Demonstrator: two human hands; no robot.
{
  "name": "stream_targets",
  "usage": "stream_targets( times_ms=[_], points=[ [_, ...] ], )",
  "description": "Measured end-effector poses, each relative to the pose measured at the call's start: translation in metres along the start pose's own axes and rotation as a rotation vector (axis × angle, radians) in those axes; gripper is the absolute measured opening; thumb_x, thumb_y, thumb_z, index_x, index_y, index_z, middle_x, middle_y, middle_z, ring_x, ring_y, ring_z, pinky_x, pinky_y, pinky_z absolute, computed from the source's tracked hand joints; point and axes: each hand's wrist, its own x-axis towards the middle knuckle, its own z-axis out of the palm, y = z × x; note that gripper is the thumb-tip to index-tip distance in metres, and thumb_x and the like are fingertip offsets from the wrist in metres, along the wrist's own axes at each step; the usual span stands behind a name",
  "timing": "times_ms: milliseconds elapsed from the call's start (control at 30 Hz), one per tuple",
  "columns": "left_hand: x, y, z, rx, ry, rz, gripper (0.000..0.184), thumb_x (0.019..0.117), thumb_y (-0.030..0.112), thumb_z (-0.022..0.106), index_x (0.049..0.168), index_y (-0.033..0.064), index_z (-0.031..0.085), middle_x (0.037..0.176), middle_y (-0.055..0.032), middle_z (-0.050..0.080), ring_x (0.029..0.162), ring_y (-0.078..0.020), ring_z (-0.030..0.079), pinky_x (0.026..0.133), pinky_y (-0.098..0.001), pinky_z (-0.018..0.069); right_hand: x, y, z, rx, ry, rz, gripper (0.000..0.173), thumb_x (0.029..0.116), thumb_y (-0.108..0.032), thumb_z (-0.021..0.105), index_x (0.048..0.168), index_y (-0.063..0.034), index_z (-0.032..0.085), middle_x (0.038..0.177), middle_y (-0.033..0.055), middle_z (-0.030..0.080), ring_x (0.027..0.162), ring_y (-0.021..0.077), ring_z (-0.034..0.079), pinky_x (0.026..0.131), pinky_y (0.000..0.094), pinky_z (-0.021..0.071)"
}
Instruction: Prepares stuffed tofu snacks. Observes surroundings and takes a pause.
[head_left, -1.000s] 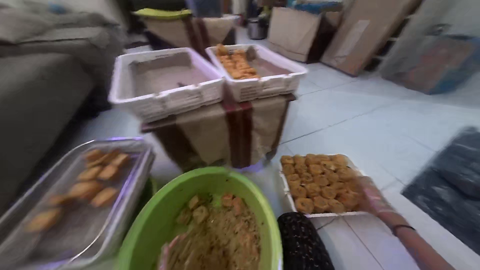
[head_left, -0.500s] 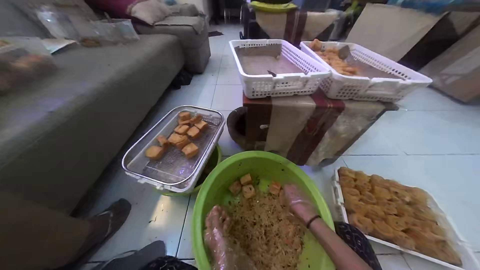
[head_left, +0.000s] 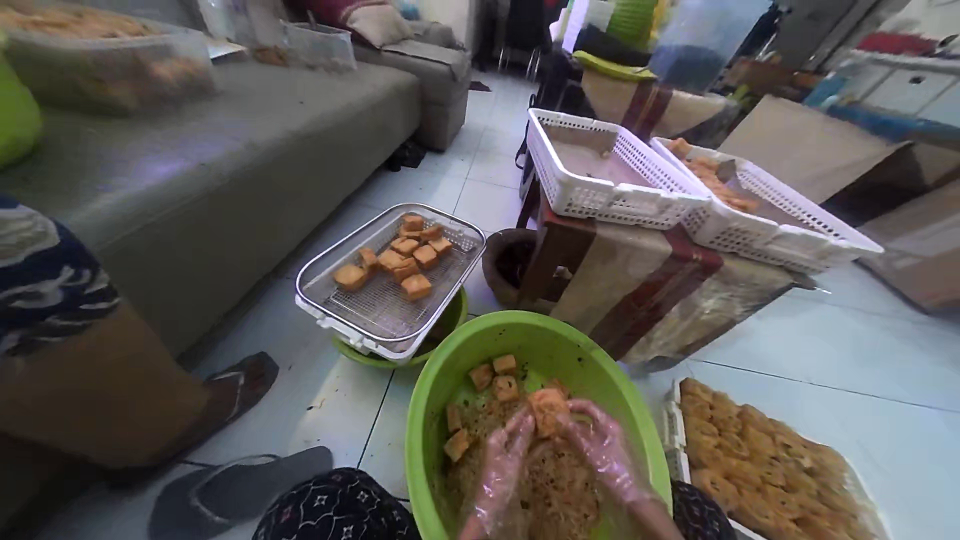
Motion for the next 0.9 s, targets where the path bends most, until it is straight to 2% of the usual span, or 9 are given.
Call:
stream_targets(
  times_ms=[67, 133, 333, 433, 500, 600, 767, 833, 900],
  points=[
    [0.000, -0.006, -0.007, 0.067, 0.052, 0.058, 0.029, 0.1040, 0.013, 0.057, 0.123, -0.0077, 0.065, 0.113, -0.0159, 0.072, 0.100, -0.0159, 0.071, 0.092, -0.0339, 0.0584, -0.004, -0.004, 0.005, -0.204, -0.048, -0.035, 0.057, 0.0851, -0.037, 0.081, 0.128, -0.0016, 0.068, 0.134, 0.0205, 0.061, 0.119, 0.0277, 0.063, 0.102, 0.0410, 0.0525],
    [-0.001, -0.008, -0.011, 0.108, 0.098, 0.070, 0.027, 0.1027, 0.013, 0.059, 0.118, -0.0064, 0.069, 0.106, -0.0132, 0.073, 0.094, -0.0124, 0.070, 0.089, -0.0314, 0.0579, -0.004, -0.004, 0.010, -0.282, -0.080, -0.058, 0.064, 0.0785, -0.048, 0.085, 0.122, -0.0038, 0.070, 0.128, 0.0174, 0.062, 0.116, 0.0255, 0.061, 0.101, 0.0390, 0.0516],
    [-0.004, -0.001, -0.012, 0.048, 0.074, 0.046, 0.030, 0.1045, 0.011, 0.054, 0.127, -0.0068, 0.062, 0.110, -0.0109, 0.069, 0.092, -0.0083, 0.066, 0.084, -0.0279, 0.0569, -0.011, -0.016, 0.018, -0.158, -0.023, -0.164, 0.041, 0.0780, -0.034, 0.086, 0.096, 0.0005, 0.076, 0.107, 0.0140, 0.070, 0.105, 0.0213, 0.066, 0.096, 0.0381, 0.0538],
    [-0.003, -0.004, -0.011, 0.095, 0.059, 0.119, 0.031, 0.1035, 0.012, 0.057, 0.128, -0.0066, 0.062, 0.117, -0.0135, 0.069, 0.101, -0.0115, 0.068, 0.090, -0.0300, 0.0570, -0.010, -0.017, 0.004, -0.138, -0.085, -0.141, 0.041, 0.0862, -0.037, 0.079, 0.107, -0.0017, 0.076, 0.115, 0.0128, 0.072, 0.112, 0.0198, 0.066, 0.102, 0.0383, 0.0523],
    [-0.001, -0.007, -0.007, 0.161, 0.071, 0.243, 0.030, 0.1006, 0.008, 0.060, 0.126, -0.0075, 0.064, 0.124, -0.0163, 0.069, 0.108, -0.0139, 0.069, 0.095, -0.0310, 0.0569, -0.010, -0.024, -0.001, -0.114, -0.129, -0.031, 0.041, 0.0941, -0.038, 0.072, 0.115, -0.0028, 0.074, 0.117, 0.0119, 0.072, 0.111, 0.0182, 0.067, 0.102, 0.0383, 0.0527],
    [-0.004, -0.006, -0.001, 0.160, 0.073, 0.268, 0.031, 0.1006, 0.007, 0.060, 0.127, -0.0086, 0.063, 0.124, -0.0176, 0.068, 0.108, -0.0146, 0.069, 0.094, -0.0311, 0.0581, -0.014, -0.018, 0.011, -0.012, 0.015, 0.038, 0.030, 0.0936, -0.027, 0.074, 0.109, -0.0014, 0.076, 0.106, 0.0115, 0.075, 0.101, 0.0163, 0.070, 0.096, 0.0368, 0.0552],
    [-0.006, -0.002, -0.009, 0.079, 0.027, 0.261, 0.030, 0.1022, 0.007, 0.056, 0.129, -0.0047, 0.062, 0.122, -0.0132, 0.068, 0.106, -0.0137, 0.068, 0.090, -0.0323, 0.0592, -0.022, -0.008, 0.025, -0.011, 0.082, -0.073, 0.033, 0.0908, -0.032, 0.075, 0.105, -0.0024, 0.077, 0.108, 0.0109, 0.075, 0.105, 0.0173, 0.070, 0.098, 0.0382, 0.0549],
    [-0.001, -0.006, -0.011, 0.140, 0.009, 0.383, 0.028, 0.1002, 0.005, 0.057, 0.124, -0.0065, 0.064, 0.122, -0.0134, 0.069, 0.113, -0.0131, 0.066, 0.100, -0.0299, 0.0541, -0.021, -0.005, 0.023, -0.003, 0.016, -0.093, 0.037, 0.0937, -0.029, 0.071, 0.114, 0.0017, 0.074, 0.116, 0.0143, 0.073, 0.111, 0.0180, 0.068, 0.103, 0.0370, 0.0528],
    [0.007, -0.014, -0.012, 0.214, -0.041, 0.533, 0.026, 0.0976, 0.001, 0.058, 0.120, -0.0071, 0.067, 0.125, -0.0148, 0.070, 0.121, -0.0190, 0.065, 0.109, -0.0352, 0.0506, -0.018, -0.009, 0.022, 0.041, -0.047, -0.008, 0.039, 0.0945, -0.027, 0.071, 0.120, 0.0018, 0.070, 0.115, 0.0120, 0.073, 0.109, 0.0142, 0.068, 0.101, 0.0336, 0.0537]
  ],
)
